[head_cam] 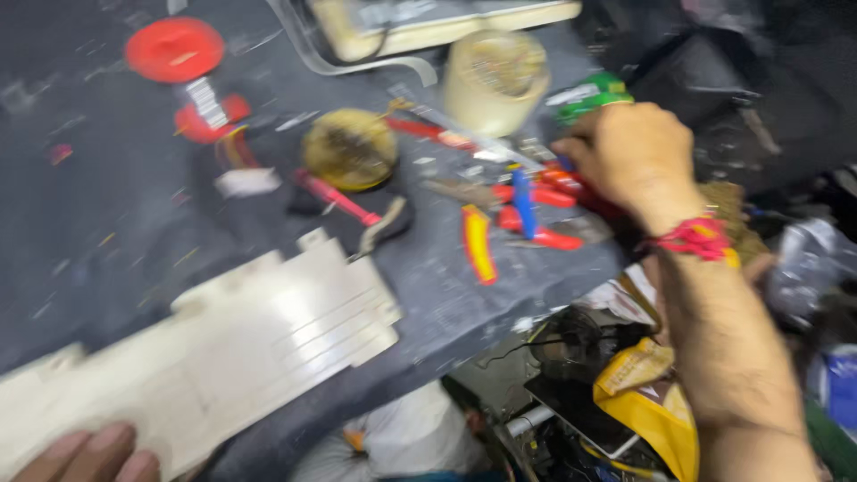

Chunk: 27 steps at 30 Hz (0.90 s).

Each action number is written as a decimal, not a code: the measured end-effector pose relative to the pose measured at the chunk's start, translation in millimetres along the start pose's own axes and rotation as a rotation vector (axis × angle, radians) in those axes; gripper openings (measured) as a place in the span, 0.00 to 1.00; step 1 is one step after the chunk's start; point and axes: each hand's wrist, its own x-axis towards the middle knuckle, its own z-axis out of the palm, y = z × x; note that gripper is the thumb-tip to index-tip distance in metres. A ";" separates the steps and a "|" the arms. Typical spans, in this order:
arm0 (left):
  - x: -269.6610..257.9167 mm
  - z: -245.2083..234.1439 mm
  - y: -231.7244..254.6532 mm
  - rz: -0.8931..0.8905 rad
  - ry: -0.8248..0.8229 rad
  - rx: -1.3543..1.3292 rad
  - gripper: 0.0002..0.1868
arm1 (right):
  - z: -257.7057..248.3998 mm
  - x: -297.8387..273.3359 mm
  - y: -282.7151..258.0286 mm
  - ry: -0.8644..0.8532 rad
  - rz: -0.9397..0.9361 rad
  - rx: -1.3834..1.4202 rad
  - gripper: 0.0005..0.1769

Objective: The person marks a white plastic housing with a black marker, then uses a small metal tool to scrape and clean the marked areas. The person handles the housing, a marker, and a metal tool on a cluttered workbench.

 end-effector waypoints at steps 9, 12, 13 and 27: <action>-48.5 -10.7 -3.0 -0.047 0.181 0.012 0.13 | 92.8 38.6 63.0 0.028 -0.057 0.453 0.14; -40.7 -16.3 -4.5 -0.019 0.161 0.035 0.13 | 79.0 27.7 52.6 0.151 -0.139 0.280 0.13; -35.1 -19.6 -5.1 0.006 0.142 0.070 0.14 | 70.0 23.2 44.2 0.164 -0.159 0.274 0.13; 46.8 -49.5 -61.3 -0.069 -0.240 -0.099 0.22 | -30.9 -52.3 -51.2 0.639 -0.163 0.959 0.09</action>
